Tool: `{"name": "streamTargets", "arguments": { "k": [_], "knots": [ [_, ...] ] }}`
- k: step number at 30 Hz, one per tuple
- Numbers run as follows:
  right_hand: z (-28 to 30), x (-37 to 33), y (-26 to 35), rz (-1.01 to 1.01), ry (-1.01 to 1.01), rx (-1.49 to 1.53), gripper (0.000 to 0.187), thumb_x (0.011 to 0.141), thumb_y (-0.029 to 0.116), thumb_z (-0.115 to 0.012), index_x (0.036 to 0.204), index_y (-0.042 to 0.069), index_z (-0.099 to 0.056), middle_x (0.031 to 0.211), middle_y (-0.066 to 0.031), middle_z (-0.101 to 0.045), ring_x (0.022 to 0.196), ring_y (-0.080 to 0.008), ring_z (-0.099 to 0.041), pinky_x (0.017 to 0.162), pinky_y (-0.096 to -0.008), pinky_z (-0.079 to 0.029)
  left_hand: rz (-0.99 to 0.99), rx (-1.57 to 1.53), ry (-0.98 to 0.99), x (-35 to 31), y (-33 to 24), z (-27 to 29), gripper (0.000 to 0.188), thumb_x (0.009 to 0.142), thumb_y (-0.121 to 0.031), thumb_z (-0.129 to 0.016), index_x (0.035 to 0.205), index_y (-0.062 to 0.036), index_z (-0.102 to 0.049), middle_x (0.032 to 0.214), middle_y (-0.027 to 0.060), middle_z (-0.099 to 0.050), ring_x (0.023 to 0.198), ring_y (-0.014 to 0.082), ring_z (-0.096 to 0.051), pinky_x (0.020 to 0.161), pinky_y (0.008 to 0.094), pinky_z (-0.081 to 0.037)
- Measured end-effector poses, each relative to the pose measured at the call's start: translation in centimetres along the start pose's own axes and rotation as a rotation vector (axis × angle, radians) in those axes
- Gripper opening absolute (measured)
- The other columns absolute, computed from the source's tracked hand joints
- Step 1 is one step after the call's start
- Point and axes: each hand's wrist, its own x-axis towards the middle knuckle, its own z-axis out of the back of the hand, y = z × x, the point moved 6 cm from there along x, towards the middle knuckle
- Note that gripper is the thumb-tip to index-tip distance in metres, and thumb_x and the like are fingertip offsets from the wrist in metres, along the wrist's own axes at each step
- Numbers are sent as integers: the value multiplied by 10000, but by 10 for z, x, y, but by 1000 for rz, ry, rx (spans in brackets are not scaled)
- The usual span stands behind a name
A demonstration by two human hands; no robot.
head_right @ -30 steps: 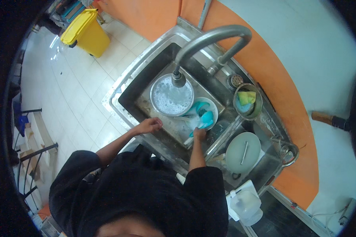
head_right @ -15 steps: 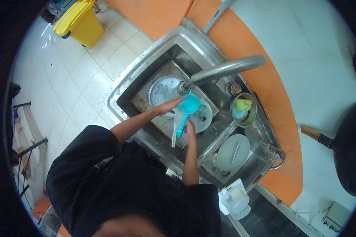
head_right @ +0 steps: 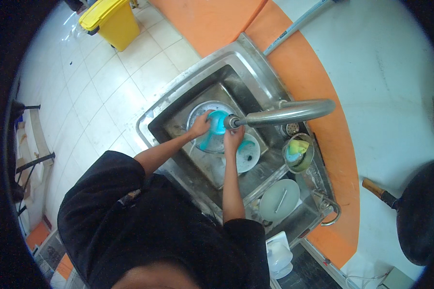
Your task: The person washes a white cutting board, a black pot, a metal bowl, a white ladle, and a green ladle in a double-basin stainless steel sink using a yellow sponge and running water. The person scrubs and rinses each item and places them in the adjacent basin.
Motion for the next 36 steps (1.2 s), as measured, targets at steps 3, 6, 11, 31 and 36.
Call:
{"name": "streamTargets", "arguments": {
  "k": [3, 6, 11, 31, 36],
  "knots": [
    [-7, 9, 14, -106, 200, 246, 371, 761, 45, -639, 1119, 3, -554, 1015, -127, -623, 860, -191, -610, 723, -298, -472, -1, 63, 100, 4, 0, -3, 475, 756, 4, -463, 1211, -128, -470, 1042, 241, -578, 998, 410, -542, 834, 449, -440],
    [-18, 5, 28, -357, 539, 610, 314, 770, -18, -614, 1082, -5, -577, 1032, -109, -632, 895, -171, -614, 777, -294, -472, -3, 41, 131, 3, 0, -7, 480, 749, 16, -453, 1207, -127, -475, 1038, 237, -581, 993, 404, -547, 837, 442, -442],
    [-7, 14, 25, -319, 588, 161, 315, 767, -25, -619, 1079, -10, -579, 1031, -101, -635, 934, -174, -611, 797, -286, -468, -160, -15, 92, 0, -11, -8, 478, 757, 21, -434, 1208, -128, -481, 1051, 229, -580, 970, 415, -554, 832, 449, -449],
    [-69, -17, -80, -209, 216, -670, 433, 729, 105, -623, 1112, -28, -471, 1002, -244, -537, 956, -410, -535, 866, -472, -404, 274, 787, 891, -50, 124, 41, 476, 789, -300, -482, 1189, -45, -519, 1132, 167, -586, 1034, 306, -562, 867, 468, -442],
    [-112, -37, -101, -540, 496, -98, 570, 682, 150, -610, 1204, -36, -475, 1175, -277, -503, 1078, -413, -493, 914, -430, -392, 244, 1078, 880, -67, 156, 39, 636, 692, -270, -578, 1285, -90, -431, 1259, 168, -489, 1178, 329, -455, 955, 452, -391]
  ]
}}
